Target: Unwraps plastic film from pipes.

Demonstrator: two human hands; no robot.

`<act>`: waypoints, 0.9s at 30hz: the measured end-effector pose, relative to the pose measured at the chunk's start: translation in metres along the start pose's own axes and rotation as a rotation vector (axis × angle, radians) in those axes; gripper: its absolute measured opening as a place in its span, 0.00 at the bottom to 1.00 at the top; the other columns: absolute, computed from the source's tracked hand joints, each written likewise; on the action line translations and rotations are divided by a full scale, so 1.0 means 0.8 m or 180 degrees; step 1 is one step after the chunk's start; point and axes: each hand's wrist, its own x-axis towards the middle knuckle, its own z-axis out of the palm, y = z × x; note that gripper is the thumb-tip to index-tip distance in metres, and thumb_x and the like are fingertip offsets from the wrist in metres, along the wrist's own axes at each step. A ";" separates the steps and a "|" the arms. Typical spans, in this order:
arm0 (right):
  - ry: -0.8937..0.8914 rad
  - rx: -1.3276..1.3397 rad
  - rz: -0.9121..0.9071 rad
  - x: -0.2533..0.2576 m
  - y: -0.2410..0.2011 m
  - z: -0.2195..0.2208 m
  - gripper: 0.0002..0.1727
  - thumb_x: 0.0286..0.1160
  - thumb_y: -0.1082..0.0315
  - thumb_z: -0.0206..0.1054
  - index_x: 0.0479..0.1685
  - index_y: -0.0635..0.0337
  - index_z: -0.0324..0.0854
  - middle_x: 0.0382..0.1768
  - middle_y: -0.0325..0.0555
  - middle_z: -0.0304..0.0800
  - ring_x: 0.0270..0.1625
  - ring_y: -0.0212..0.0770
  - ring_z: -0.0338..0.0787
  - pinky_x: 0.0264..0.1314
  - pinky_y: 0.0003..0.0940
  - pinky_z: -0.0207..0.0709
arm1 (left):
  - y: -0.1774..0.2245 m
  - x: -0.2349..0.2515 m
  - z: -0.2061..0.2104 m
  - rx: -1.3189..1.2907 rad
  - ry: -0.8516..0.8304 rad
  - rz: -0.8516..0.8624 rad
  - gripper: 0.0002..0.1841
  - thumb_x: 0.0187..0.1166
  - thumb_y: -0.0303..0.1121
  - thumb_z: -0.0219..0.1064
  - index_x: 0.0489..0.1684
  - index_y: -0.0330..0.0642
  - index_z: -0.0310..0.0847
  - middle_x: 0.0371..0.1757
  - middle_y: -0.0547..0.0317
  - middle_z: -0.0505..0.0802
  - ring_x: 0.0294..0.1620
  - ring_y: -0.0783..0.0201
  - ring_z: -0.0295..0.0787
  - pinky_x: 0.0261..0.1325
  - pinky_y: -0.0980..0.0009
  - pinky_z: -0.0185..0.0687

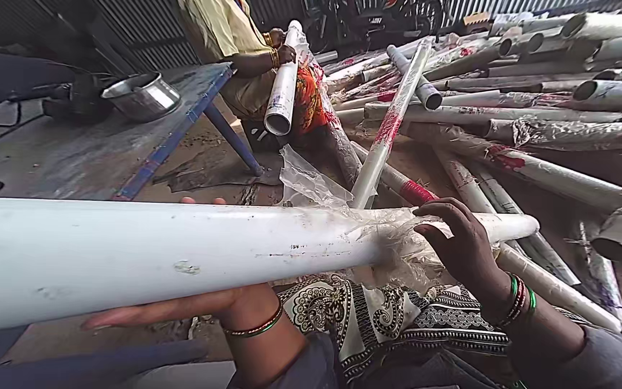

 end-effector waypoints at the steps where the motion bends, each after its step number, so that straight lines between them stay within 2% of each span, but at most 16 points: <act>1: 0.0032 -0.0043 -0.0155 0.004 -0.007 0.001 0.14 0.81 0.55 0.66 0.47 0.55 0.88 0.47 0.46 0.93 0.55 0.40 0.90 0.56 0.35 0.81 | 0.001 -0.001 0.003 -0.0026 0.0033 0.0021 0.49 0.79 0.73 0.43 0.78 0.30 0.56 0.69 0.32 0.83 0.72 0.37 0.81 0.69 0.39 0.79; 3: -0.0064 -0.0141 -0.0517 0.012 -0.020 0.006 0.11 0.82 0.56 0.66 0.46 0.50 0.89 0.46 0.41 0.92 0.57 0.38 0.87 0.59 0.33 0.78 | 0.000 -0.002 0.003 0.0082 -0.0032 0.0145 0.48 0.80 0.71 0.45 0.78 0.29 0.56 0.69 0.33 0.83 0.73 0.38 0.80 0.70 0.39 0.79; 5: -0.0193 -0.0331 -0.0820 0.019 -0.032 0.019 0.10 0.81 0.54 0.65 0.48 0.45 0.89 0.48 0.39 0.92 0.61 0.42 0.87 0.61 0.37 0.77 | -0.001 -0.001 0.001 0.0206 -0.0068 0.0238 0.46 0.81 0.70 0.43 0.77 0.29 0.56 0.68 0.34 0.84 0.72 0.39 0.81 0.69 0.40 0.79; 7: -0.0292 -0.0473 -0.0978 0.024 -0.039 0.032 0.11 0.80 0.54 0.64 0.50 0.43 0.91 0.54 0.44 0.92 0.66 0.50 0.86 0.64 0.47 0.77 | -0.001 -0.002 0.000 0.0194 -0.0098 0.0262 0.47 0.80 0.71 0.44 0.76 0.29 0.56 0.67 0.34 0.84 0.71 0.39 0.82 0.68 0.40 0.80; 9: -0.0323 -0.0453 -0.1006 0.028 -0.042 0.042 0.10 0.82 0.55 0.64 0.46 0.42 0.90 0.57 0.46 0.91 0.68 0.52 0.85 0.67 0.49 0.76 | 0.000 -0.003 0.002 0.0109 -0.0099 0.0240 0.48 0.77 0.72 0.50 0.76 0.31 0.60 0.66 0.36 0.86 0.70 0.40 0.83 0.67 0.41 0.81; 11: -0.0297 -0.0452 -0.1032 0.031 -0.042 0.047 0.09 0.82 0.58 0.63 0.40 0.43 0.89 0.56 0.46 0.92 0.68 0.52 0.85 0.67 0.48 0.76 | 0.000 -0.004 0.003 0.0122 -0.0094 0.0281 0.46 0.77 0.71 0.51 0.76 0.33 0.61 0.66 0.37 0.86 0.70 0.40 0.83 0.68 0.41 0.81; 14: -0.0285 -0.0642 -0.1059 0.034 -0.043 0.051 0.09 0.83 0.60 0.61 0.39 0.45 0.85 0.54 0.44 0.92 0.68 0.51 0.85 0.66 0.48 0.75 | -0.001 -0.004 0.000 0.0207 -0.0060 0.0369 0.43 0.80 0.69 0.48 0.73 0.32 0.62 0.63 0.38 0.87 0.67 0.41 0.85 0.66 0.41 0.82; 16: -0.0107 -0.0706 -0.1018 0.033 -0.044 0.058 0.07 0.82 0.61 0.61 0.37 0.47 0.83 0.52 0.44 0.92 0.67 0.49 0.85 0.66 0.47 0.73 | -0.001 -0.004 0.002 0.0173 -0.0016 0.0358 0.43 0.78 0.70 0.50 0.71 0.33 0.65 0.61 0.40 0.89 0.66 0.43 0.87 0.65 0.43 0.83; 20: 0.0115 -0.0504 -0.0757 0.029 -0.040 0.063 0.08 0.85 0.58 0.61 0.40 0.48 0.81 0.53 0.44 0.90 0.67 0.45 0.84 0.71 0.45 0.70 | 0.003 -0.009 0.008 0.0179 0.0129 0.0325 0.39 0.80 0.66 0.53 0.71 0.36 0.67 0.63 0.44 0.89 0.68 0.47 0.85 0.69 0.47 0.81; 24: 0.0130 -0.0234 -0.0505 0.024 -0.037 0.063 0.09 0.86 0.56 0.61 0.42 0.48 0.81 0.54 0.43 0.89 0.67 0.41 0.82 0.73 0.45 0.67 | 0.005 -0.011 0.013 0.0170 0.0097 0.0302 0.36 0.74 0.67 0.61 0.66 0.43 0.74 0.58 0.52 0.92 0.66 0.53 0.88 0.68 0.51 0.82; 27: -0.0038 0.0075 -0.0367 0.018 -0.040 0.058 0.09 0.85 0.56 0.61 0.42 0.51 0.80 0.55 0.43 0.88 0.70 0.36 0.81 0.75 0.35 0.68 | 0.007 -0.015 0.014 0.0159 0.0164 0.0305 0.34 0.74 0.66 0.62 0.64 0.45 0.75 0.56 0.56 0.92 0.63 0.57 0.89 0.67 0.55 0.84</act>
